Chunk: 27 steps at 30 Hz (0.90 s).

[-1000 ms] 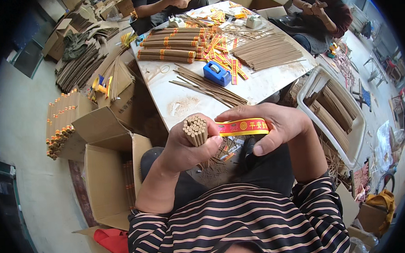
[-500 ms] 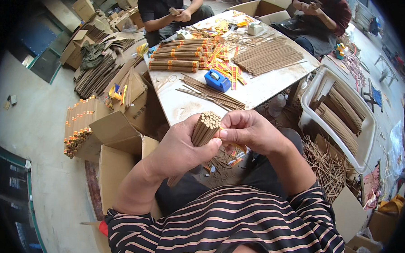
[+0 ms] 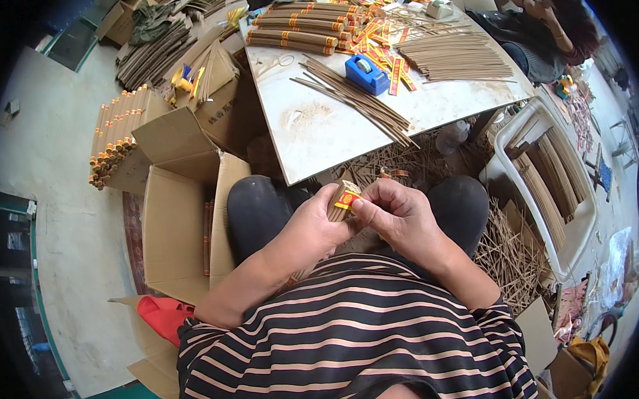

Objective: The person gathers thin wooden sticks, aligns them into bundles, and wraps each bundle with a colorful paper band. The person places the finished bundles into a cardboard box.

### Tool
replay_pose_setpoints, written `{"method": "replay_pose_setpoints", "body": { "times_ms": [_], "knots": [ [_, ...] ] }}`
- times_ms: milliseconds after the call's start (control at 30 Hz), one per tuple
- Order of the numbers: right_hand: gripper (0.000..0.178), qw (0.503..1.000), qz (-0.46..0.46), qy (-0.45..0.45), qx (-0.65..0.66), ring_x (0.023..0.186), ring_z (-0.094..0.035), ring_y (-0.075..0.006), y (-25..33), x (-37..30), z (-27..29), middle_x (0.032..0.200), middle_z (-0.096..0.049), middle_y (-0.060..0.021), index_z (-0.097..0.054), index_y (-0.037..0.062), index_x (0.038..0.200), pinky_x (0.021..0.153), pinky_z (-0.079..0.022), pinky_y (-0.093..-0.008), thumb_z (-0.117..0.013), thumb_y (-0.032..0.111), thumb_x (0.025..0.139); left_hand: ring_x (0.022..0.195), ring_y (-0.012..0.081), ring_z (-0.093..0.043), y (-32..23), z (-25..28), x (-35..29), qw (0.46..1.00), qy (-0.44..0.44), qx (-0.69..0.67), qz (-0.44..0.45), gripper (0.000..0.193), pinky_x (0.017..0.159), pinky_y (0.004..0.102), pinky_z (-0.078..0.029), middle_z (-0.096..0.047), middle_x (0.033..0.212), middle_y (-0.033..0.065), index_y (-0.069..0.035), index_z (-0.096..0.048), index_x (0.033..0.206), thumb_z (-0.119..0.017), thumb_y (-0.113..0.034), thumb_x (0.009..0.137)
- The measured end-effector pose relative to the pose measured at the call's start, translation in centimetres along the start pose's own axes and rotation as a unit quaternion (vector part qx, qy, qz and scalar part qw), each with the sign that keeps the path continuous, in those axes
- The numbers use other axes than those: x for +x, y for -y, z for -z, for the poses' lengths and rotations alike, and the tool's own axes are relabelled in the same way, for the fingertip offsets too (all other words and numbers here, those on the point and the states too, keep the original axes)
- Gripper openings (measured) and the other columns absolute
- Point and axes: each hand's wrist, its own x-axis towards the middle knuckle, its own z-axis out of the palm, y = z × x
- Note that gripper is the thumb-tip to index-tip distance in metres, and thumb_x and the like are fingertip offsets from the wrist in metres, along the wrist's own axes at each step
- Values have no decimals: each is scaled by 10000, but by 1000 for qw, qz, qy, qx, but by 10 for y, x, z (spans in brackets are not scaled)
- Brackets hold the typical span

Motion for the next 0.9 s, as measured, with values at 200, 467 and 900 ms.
{"method": "replay_pose_setpoints", "body": {
  "times_ms": [200, 467, 900],
  "knots": [
    [153, 999, -29, -12, -26, 613, -441, -29, -6, 11, -7, 693, -523, 34, -589, 10, 818, 514, -387, -179, -636, 151, 857, 845, 146, -541, 9, 12, 3, 999, -5, 19, -30, 482, 775, 270, -450, -572, 938, 107, 37, -458, 1143, -654, -196, 769],
    [185, 995, -60, -24, -79, 574, -426, -30, 2, 22, -13, 651, -524, 33, -617, -9, 786, 485, -368, -183, -673, 163, 826, 529, 44, -441, 22, 20, 12, 999, -7, -36, -39, 465, 435, 186, -360, -512, 764, 12, 9, -430, 1174, -631, -140, 782],
    [215, 993, -93, -5, -74, 531, -400, -26, 6, 28, -5, 591, -495, 53, -608, -5, 724, 441, -322, -185, -701, 172, 803, 538, 28, -403, 28, 25, 11, 991, 68, -96, -66, 554, 478, 153, -357, -447, 663, -14, 6, -454, 1180, -398, -485, 930]
  ]
}}
